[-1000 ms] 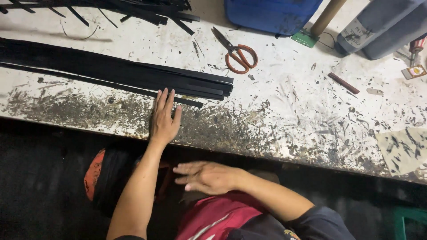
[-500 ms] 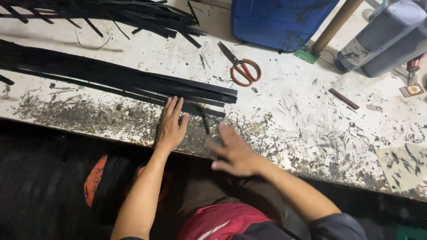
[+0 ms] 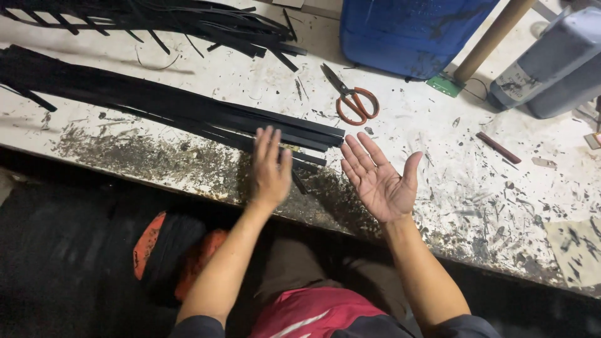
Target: Applying edge finish or dye to a long leather strap using a manual applicator tool at a workbench.
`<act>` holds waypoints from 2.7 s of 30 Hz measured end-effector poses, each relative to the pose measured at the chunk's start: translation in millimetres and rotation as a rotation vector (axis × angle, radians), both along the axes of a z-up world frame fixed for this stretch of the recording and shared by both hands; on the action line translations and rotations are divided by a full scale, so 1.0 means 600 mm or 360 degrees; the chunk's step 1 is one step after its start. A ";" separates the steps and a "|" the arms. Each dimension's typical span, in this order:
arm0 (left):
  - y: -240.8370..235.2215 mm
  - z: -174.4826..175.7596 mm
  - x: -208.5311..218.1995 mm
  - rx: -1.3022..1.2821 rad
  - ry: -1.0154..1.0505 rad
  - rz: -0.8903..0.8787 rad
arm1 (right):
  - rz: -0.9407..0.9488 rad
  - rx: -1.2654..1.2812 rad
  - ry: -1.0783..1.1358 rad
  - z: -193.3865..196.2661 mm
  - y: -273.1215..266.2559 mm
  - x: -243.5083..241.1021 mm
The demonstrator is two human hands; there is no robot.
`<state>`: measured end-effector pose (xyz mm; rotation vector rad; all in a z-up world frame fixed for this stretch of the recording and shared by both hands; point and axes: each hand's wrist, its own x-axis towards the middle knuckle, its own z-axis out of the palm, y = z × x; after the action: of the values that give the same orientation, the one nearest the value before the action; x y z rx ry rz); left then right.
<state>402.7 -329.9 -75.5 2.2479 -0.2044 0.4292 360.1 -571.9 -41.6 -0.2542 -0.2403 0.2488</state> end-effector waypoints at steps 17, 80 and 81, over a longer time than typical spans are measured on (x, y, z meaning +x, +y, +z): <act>-0.128 0.025 -0.079 -0.0232 0.0453 -0.0832 | -0.1473 -0.2872 -0.1227 -0.042 0.003 0.025; -0.201 -0.188 -0.086 0.0547 -0.0830 -0.0867 | -0.1389 -0.4344 -0.0082 -0.120 -0.440 0.067; -0.203 -0.193 -0.087 0.0550 -0.0861 -0.0830 | -0.1501 -0.4453 -0.0096 -0.128 -0.451 0.068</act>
<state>350.5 -451.6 -191.4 2.2380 -1.1908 0.7448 400.8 -842.5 -118.4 -3.0405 0.3918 -0.5901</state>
